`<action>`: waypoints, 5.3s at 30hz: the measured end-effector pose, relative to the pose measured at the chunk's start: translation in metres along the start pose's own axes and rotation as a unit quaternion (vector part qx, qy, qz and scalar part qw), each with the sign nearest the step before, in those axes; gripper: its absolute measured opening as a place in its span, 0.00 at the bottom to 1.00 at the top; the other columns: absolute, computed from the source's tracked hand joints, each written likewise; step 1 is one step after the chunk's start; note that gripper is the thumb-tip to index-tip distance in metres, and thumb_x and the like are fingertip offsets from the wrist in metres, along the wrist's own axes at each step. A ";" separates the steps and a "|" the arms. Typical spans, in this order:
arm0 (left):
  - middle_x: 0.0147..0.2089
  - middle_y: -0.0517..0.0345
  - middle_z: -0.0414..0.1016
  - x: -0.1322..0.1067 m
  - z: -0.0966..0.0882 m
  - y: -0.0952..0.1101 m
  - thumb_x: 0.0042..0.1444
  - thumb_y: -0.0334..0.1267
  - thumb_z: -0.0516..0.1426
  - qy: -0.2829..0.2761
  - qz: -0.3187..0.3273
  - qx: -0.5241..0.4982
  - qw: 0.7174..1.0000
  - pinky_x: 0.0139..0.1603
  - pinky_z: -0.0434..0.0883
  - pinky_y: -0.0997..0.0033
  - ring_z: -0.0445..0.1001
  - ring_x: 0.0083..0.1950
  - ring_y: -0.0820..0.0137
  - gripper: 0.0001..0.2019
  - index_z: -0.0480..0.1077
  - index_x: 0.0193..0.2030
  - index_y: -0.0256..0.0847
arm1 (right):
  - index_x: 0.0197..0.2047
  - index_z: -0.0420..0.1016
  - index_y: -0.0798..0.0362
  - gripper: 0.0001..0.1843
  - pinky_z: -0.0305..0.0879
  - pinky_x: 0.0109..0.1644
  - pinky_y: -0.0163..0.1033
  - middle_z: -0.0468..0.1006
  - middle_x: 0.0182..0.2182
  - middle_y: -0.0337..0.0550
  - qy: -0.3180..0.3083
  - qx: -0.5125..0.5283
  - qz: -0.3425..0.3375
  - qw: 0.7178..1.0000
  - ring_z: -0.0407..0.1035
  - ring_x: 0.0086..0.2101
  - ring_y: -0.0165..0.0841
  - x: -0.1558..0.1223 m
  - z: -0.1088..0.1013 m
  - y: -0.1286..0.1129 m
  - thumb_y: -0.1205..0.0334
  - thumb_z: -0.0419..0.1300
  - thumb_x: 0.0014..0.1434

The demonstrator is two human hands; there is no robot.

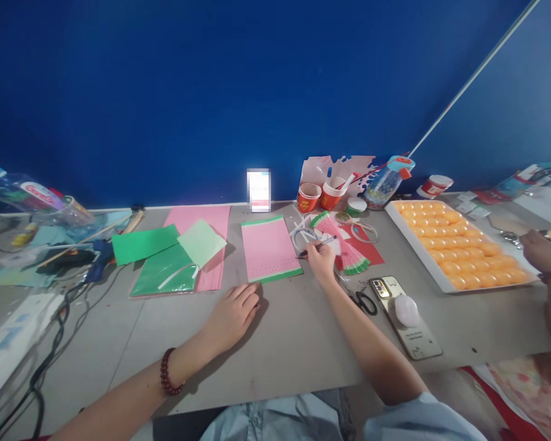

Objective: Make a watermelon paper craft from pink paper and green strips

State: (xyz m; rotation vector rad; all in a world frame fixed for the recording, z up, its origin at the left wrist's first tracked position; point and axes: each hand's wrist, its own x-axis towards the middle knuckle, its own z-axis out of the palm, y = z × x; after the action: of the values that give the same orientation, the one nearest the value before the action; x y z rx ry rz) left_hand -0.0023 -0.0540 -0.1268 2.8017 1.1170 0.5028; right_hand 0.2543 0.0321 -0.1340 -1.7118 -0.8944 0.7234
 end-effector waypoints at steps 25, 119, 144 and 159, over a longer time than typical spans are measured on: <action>0.58 0.46 0.70 -0.001 0.003 -0.001 0.65 0.32 0.49 0.011 0.006 -0.010 1.000 0.50 0.67 0.57 0.68 0.56 0.59 0.08 0.65 0.48 0.38 | 0.32 0.71 0.53 0.15 0.66 0.23 0.34 0.76 0.24 0.42 -0.116 0.093 -0.104 0.983 0.72 0.24 0.33 -0.038 0.019 -0.015 0.49 0.60 0.51; 0.56 0.46 0.71 0.000 0.004 -0.001 0.66 0.34 0.47 0.018 0.003 -0.017 1.000 0.51 0.67 0.57 0.69 0.56 0.59 0.12 0.65 0.53 0.38 | 0.32 0.73 0.52 0.07 0.71 0.33 0.38 0.79 0.27 0.42 -0.239 0.024 -0.191 0.952 0.75 0.29 0.35 -0.064 0.041 0.000 0.60 0.55 0.56; 0.57 0.45 0.70 -0.001 0.005 -0.002 0.65 0.33 0.47 0.011 0.010 -0.012 1.000 0.51 0.67 0.57 0.69 0.56 0.58 0.12 0.64 0.54 0.37 | 0.32 0.73 0.52 0.08 0.72 0.33 0.38 0.78 0.26 0.42 -0.230 0.039 -0.163 0.959 0.76 0.30 0.36 -0.063 0.043 0.004 0.58 0.56 0.55; 0.57 0.46 0.70 0.000 0.003 -0.001 0.65 0.32 0.46 0.010 0.004 -0.010 1.000 0.50 0.68 0.56 0.69 0.55 0.59 0.11 0.65 0.51 0.39 | 0.29 0.72 0.52 0.08 0.70 0.28 0.36 0.77 0.22 0.40 -0.212 0.058 -0.130 0.967 0.75 0.26 0.35 -0.059 0.039 -0.004 0.56 0.57 0.51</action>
State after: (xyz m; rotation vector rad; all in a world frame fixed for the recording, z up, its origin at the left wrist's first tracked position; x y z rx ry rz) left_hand -0.0025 -0.0532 -0.1299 2.7915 1.0973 0.5400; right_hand 0.1896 0.0032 -0.1391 -1.3225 -1.3167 0.9602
